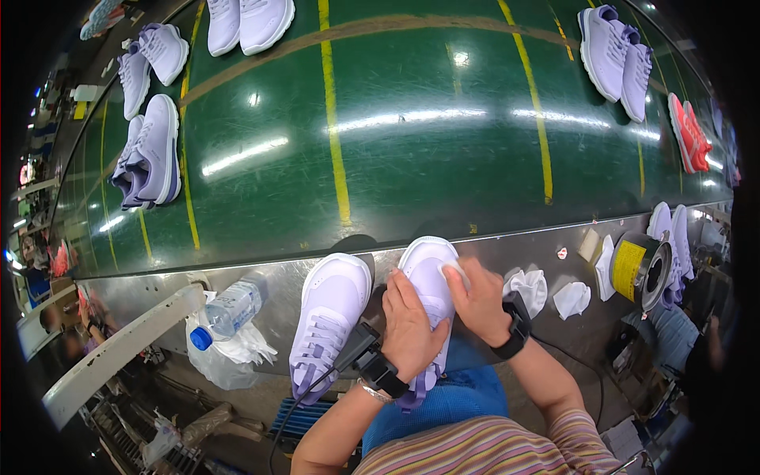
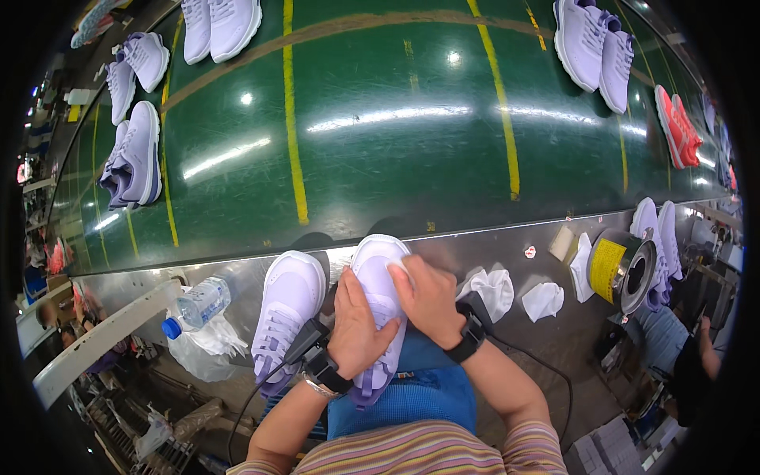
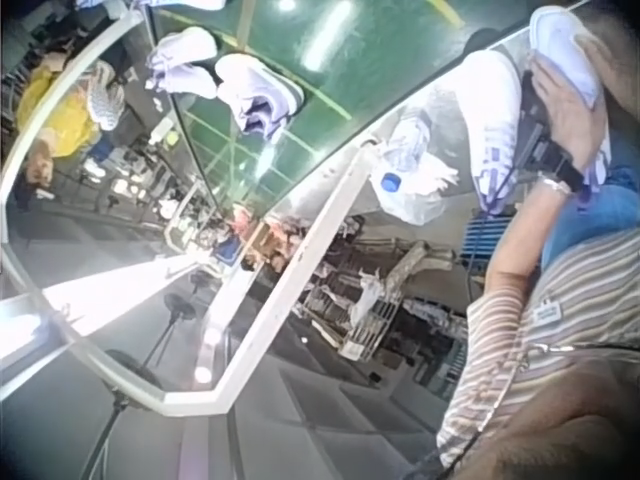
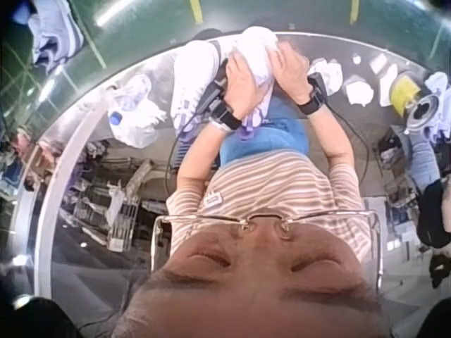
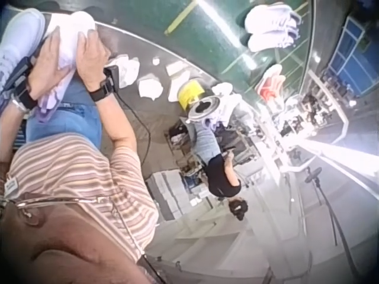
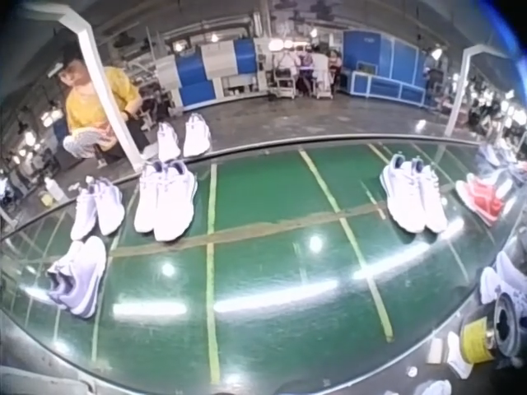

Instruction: Clean and inspect shoes on an assembly line.

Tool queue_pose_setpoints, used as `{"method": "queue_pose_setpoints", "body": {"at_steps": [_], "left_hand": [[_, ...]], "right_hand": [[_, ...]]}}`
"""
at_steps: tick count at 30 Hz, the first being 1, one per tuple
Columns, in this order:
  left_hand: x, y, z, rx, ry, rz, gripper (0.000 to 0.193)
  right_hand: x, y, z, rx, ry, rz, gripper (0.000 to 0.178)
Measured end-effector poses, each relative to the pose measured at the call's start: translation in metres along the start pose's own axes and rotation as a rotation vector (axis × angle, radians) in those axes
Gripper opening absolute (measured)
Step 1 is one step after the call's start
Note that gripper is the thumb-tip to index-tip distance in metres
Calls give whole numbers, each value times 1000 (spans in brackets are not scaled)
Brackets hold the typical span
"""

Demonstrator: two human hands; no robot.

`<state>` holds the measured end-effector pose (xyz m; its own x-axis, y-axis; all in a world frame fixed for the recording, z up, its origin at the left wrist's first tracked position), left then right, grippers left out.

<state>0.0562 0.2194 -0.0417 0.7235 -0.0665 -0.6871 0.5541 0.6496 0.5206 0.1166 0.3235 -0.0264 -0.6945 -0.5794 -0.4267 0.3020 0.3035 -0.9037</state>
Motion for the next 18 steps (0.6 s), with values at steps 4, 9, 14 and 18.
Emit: {"method": "queue_pose_setpoints", "body": {"at_steps": [4, 9, 14, 18], "left_hand": [[-2, 1, 1, 16, 6, -17, 93], [1, -1, 1, -1, 10, 14, 93], [1, 3, 0, 11, -12, 8, 94], [1, -9, 2, -21, 10, 3, 96]], "right_hand": [[1, -8, -7, -21, -9, 11, 11], [-2, -9, 5, -40, 30, 5, 11], [0, -16, -33, -83, 6, 66, 10], [-10, 22, -43, 455, 102, -1064, 17]]}}
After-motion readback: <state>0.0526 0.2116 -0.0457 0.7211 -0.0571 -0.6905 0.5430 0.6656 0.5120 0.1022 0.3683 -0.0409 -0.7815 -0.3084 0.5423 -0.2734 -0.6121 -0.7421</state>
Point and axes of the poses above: each hand's wrist, its own z-axis away from the middle knuckle, its own x-axis out of the palm, y = z × x, the point moved 10 cm from there along -z, towards the middle knuckle, and after that the axes turned 12 degrees about -z, right-handed, at the moved point
